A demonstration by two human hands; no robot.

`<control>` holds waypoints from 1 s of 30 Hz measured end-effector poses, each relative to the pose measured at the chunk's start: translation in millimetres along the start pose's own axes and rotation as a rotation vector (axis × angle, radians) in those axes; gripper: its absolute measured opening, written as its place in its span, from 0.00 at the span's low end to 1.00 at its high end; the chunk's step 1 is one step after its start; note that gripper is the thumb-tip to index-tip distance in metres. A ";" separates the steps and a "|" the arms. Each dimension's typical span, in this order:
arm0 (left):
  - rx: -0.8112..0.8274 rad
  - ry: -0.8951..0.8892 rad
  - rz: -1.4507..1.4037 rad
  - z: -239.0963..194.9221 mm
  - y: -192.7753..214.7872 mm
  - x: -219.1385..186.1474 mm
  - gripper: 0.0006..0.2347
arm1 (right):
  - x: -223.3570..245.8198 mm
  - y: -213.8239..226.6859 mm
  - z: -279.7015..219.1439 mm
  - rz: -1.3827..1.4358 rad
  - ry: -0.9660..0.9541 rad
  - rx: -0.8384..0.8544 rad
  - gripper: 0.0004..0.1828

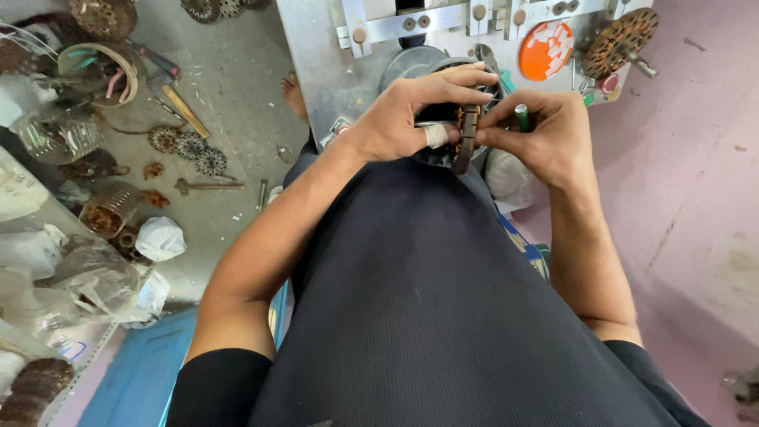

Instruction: The person works on the internal copper wiring of an electric motor stator using their hands and a small green tool, eventually using pliers to cut or adjust wires before placing the component into a larger machine.

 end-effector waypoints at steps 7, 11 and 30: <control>-0.209 0.027 0.087 2.9 -7.8 0.9 0.20 | 2.8 -5.3 -0.3 -0.060 0.005 -0.012 0.10; -0.210 0.022 -0.003 2.3 -11.5 -1.2 0.21 | -0.7 -14.6 -7.3 0.175 0.047 -0.061 0.17; -0.067 -0.070 0.428 -2.8 -30.1 -24.4 0.41 | 2.8 -25.4 -98.2 0.317 0.537 -0.706 0.32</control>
Point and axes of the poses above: each hand's wrist, its own z-axis towards the middle knuckle, its own y-axis out of the back of the hand, x = y × z, the point moved 7 cm from there along z, towards the middle knuckle, and after that the axes turned 2 degrees about y, right-handed, at the moved point
